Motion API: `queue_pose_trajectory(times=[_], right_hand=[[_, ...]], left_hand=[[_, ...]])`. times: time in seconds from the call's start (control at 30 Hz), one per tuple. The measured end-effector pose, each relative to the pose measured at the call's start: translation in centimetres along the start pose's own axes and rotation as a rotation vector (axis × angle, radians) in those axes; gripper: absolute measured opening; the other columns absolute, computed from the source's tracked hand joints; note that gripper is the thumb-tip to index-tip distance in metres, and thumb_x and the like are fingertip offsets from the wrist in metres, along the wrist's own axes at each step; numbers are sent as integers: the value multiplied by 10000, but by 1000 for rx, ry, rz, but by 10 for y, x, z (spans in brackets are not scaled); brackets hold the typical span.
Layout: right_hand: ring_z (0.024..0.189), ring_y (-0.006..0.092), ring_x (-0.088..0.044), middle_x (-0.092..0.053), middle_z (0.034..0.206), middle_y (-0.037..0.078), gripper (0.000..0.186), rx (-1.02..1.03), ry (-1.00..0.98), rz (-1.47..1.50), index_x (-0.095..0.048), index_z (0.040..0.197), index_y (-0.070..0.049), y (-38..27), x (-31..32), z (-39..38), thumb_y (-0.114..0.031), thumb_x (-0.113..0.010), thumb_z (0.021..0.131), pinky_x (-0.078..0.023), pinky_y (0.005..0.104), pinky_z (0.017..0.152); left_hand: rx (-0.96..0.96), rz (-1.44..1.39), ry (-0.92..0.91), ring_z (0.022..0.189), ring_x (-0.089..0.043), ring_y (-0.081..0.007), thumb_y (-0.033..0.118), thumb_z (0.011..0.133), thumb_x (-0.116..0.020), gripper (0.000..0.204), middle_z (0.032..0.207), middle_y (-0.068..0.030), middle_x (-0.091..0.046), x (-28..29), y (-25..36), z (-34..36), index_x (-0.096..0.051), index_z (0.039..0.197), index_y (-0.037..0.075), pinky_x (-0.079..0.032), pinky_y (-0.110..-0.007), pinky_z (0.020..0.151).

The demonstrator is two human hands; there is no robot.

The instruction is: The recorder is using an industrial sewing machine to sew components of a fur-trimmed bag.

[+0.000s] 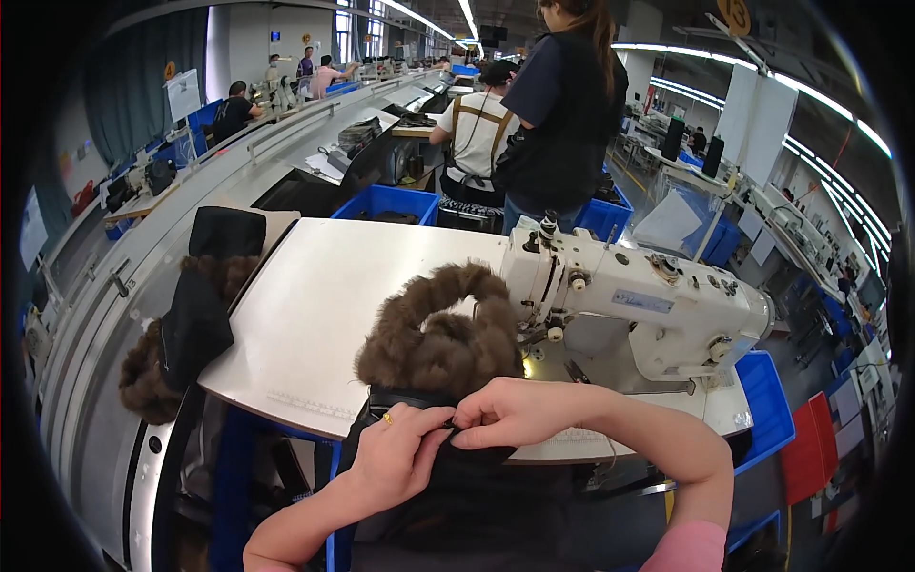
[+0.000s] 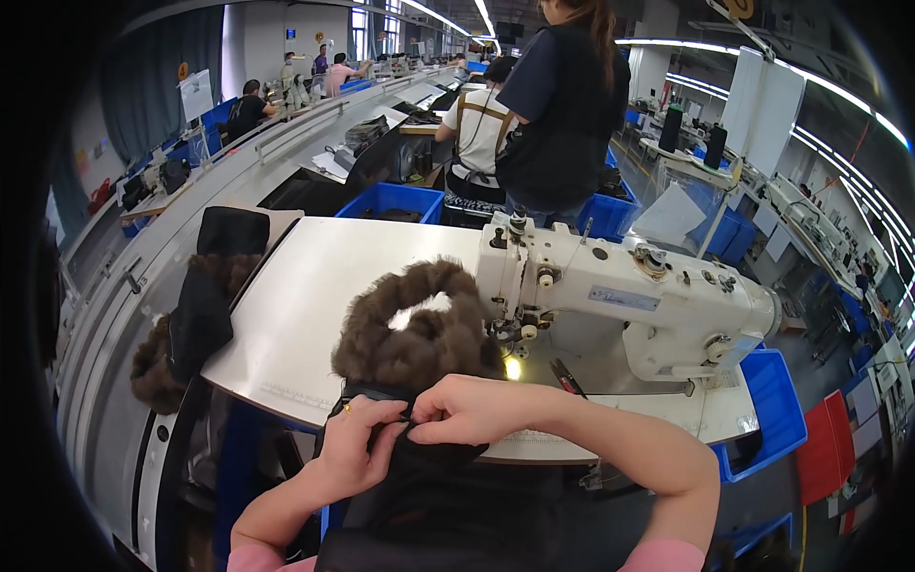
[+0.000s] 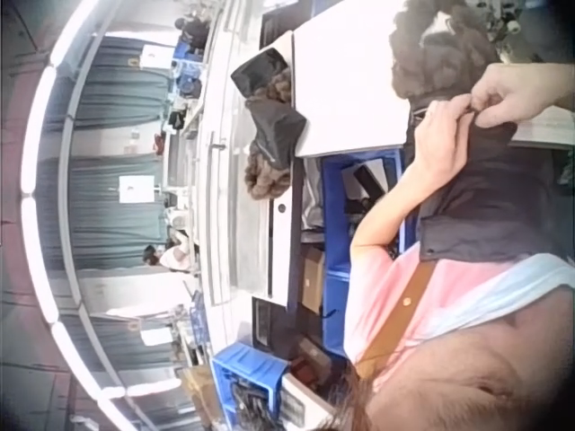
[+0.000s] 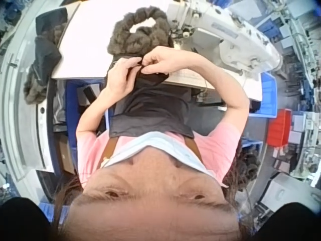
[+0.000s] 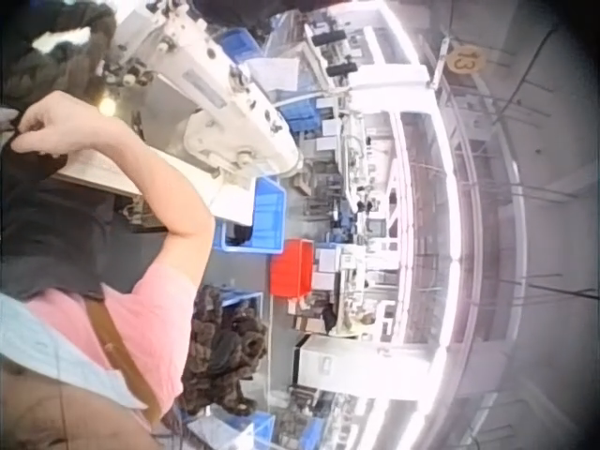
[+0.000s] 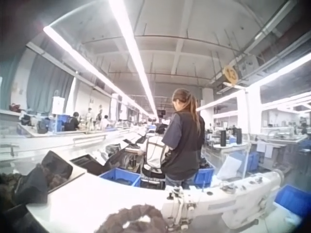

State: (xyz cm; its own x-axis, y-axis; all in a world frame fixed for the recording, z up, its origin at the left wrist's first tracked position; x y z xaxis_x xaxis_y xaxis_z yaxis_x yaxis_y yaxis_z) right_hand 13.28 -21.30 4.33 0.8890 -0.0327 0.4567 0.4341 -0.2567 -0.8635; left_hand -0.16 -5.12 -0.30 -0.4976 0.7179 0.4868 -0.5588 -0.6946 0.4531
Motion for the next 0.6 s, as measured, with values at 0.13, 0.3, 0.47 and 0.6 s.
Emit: queue_pose_trajectory(times=[0.13, 0.3, 0.47, 0.6], right_hand=[[497, 163, -606, -591, 613, 88, 396, -304, -173, -62, -579, 760, 44, -31, 5, 11, -310, -624, 931, -481, 314, 469], [464, 205, -623, -590, 598, 106, 408, -386, -149, -140, -557, 736, 45, -35, -6, 26, -313, -617, 923, -504, 331, 447], [393, 112, -454, -499, 551, 5, 429, -323, -106, 283, -585, 769, -17, -19, -26, 20, -386, -608, 987, -395, 270, 399], [421, 57, -422, -492, 594, -38, 411, -303, 226, 591, -631, 824, -57, -7, -42, 13, -405, -568, 1034, -308, 245, 383]], left_hand=[[-18, 7, -14, 693, -609, -280, -71, 823, -684, 326, 812, -105, -634, -1, -3, 2, -635, 1132, 21, -495, -350, 586], [33, 10, 21, 679, -601, -275, -71, 835, -660, 397, 785, -104, -613, 0, -8, -5, -605, 1218, 16, -495, -352, 590], [81, -22, 27, 687, -603, -270, 32, 835, -721, 470, 801, -114, -612, 6, -11, -18, -588, 1286, 5, -492, -350, 614], [-23, 43, -12, 713, -579, -267, 269, 804, -807, 631, 832, -99, -590, 12, -10, -2, -570, 1319, -9, -492, -364, 695]])
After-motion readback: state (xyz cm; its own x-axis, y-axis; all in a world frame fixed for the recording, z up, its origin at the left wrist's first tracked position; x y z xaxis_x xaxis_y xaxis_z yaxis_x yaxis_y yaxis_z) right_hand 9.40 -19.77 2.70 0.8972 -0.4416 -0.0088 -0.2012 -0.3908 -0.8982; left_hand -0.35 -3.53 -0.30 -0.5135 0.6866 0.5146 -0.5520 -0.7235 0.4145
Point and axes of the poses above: each hand's wrist, its own z-axis towards the middle knuckle, its own x-axis out of the back of the hand, y = z × x, the point moved 1 cm from there along z, towards the middle knuckle
